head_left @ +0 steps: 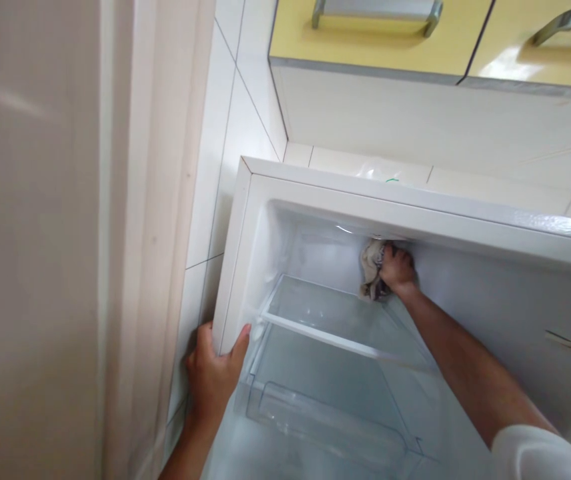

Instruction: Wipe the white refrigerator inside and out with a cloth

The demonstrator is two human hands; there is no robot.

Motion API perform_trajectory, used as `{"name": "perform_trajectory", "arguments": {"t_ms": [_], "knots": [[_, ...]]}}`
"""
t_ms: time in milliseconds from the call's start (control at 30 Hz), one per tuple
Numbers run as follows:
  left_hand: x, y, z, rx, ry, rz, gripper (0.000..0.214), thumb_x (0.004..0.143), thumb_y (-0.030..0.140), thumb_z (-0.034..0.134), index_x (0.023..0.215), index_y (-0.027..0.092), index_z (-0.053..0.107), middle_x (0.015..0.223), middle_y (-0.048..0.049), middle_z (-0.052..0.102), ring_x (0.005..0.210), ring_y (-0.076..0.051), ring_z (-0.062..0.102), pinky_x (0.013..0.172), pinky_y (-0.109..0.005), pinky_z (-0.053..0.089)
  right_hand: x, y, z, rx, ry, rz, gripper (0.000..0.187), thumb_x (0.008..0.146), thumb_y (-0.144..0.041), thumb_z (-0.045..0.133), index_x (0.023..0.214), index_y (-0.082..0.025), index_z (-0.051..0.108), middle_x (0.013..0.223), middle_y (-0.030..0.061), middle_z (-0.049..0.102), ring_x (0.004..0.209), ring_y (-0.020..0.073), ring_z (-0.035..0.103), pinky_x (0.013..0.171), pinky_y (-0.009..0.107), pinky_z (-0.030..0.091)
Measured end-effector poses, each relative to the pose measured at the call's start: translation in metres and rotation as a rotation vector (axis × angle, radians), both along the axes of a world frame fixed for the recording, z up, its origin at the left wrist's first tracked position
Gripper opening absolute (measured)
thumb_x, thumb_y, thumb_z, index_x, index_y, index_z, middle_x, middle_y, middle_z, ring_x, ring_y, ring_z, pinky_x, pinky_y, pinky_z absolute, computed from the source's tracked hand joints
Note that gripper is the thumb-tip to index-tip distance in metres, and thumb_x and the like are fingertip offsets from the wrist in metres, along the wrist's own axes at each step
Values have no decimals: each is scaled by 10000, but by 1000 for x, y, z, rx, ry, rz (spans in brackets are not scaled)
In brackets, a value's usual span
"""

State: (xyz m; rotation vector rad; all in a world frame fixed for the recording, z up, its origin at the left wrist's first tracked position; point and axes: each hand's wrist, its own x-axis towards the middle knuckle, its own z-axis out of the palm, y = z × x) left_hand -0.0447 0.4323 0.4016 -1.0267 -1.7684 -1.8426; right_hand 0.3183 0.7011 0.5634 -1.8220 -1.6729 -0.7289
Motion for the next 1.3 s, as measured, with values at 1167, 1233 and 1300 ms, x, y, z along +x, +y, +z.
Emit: {"name": "perform_trajectory", "arguments": {"t_ms": [1167,1233,1300], "knots": [[0,2,-2,-79,25,-58,504,889,664,683,1041,184,666,837,-139,790,764,-328,778,624,-330,472,-227,-115,-38,-473,-502,654,417,984,-259,577,1377,-280,717,1445,160,641,1302,363,658,1072,510,563],[-1,2,0,-109,8,-70,507,876,671,683,1023,187,656,828,-138,784,759,-331,771,623,-330,458,-223,-140,-46,-440,-469,671,458,975,-224,573,1412,-296,690,1510,148,595,1368,356,608,1090,507,561],[-2,1,2,-142,-5,-83,517,864,684,678,1016,190,645,836,-139,782,768,-335,766,629,-330,445,-215,-162,-57,-377,-414,737,526,945,-148,572,1439,-301,668,1540,137,573,1442,342,539,1117,504,553]]}}
